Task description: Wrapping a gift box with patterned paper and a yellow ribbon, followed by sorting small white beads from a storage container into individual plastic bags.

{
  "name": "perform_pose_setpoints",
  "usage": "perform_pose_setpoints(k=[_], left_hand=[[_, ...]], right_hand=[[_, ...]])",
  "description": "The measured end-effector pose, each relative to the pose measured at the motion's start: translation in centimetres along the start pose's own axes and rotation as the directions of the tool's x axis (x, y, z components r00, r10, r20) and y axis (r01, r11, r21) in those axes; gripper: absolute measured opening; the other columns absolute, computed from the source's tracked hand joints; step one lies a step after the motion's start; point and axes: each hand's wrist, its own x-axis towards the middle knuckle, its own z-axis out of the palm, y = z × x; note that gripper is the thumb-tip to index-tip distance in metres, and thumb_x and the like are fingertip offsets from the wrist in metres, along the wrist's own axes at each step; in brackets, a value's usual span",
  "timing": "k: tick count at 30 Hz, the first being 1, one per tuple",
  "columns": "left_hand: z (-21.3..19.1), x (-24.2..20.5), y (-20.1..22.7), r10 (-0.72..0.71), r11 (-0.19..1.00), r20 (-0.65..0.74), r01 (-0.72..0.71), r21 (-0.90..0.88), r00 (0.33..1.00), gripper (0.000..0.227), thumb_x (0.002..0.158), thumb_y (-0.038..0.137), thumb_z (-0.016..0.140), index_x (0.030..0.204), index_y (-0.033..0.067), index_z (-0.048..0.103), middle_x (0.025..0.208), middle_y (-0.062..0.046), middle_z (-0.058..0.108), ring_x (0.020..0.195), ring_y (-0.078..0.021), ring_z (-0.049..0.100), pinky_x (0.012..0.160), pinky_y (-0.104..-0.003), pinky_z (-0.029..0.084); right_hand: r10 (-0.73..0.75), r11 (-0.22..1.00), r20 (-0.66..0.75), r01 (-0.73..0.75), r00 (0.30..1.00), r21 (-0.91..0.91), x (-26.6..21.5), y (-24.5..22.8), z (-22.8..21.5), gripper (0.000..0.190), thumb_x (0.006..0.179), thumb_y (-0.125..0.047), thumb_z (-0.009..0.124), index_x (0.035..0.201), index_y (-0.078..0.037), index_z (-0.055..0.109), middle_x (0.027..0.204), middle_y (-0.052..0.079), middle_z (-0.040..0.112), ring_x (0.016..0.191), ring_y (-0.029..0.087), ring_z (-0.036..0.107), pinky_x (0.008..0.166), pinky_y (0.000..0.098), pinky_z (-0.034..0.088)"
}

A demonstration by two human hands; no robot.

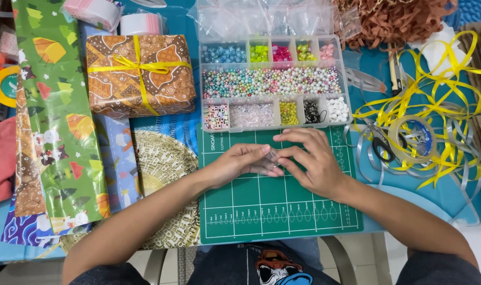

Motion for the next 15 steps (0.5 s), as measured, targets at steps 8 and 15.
perform_pose_setpoints(k=[8, 15], left_hand=[[-0.15, 0.11, -0.09, 0.022, 0.999, 0.021, -0.022, 0.032, 1.0, 0.039, 0.108, 0.026, 0.05, 0.122, -0.0076, 0.064, 0.111, -0.018, 0.071, 0.105, -0.0317, 0.072, 0.098, -0.049, 0.059], [0.14, -0.03, 0.39, 0.023, 0.999, 0.016, -0.023, 0.036, 1.0, 0.04, 0.108, 0.028, 0.05, 0.123, -0.0055, 0.064, 0.115, -0.017, 0.073, 0.107, -0.0269, 0.073, 0.099, -0.044, 0.06]], right_hand=[[0.048, 0.996, -0.014, -0.047, 0.999, 0.081, -0.09, 0.2, 0.09, 0.013, 0.099, -0.022, 0.066, 0.104, -0.013, 0.074, 0.125, 0.006, 0.065, 0.127, 0.034, 0.059, 0.102, 0.0505, 0.044], [0.073, 0.991, -0.021, -0.07, 0.997, 0.115, 0.03, 0.29, 0.01, 0.01, 0.099, -0.019, 0.066, 0.101, -0.012, 0.073, 0.123, 0.006, 0.065, 0.125, 0.034, 0.06, 0.101, 0.0492, 0.044]])
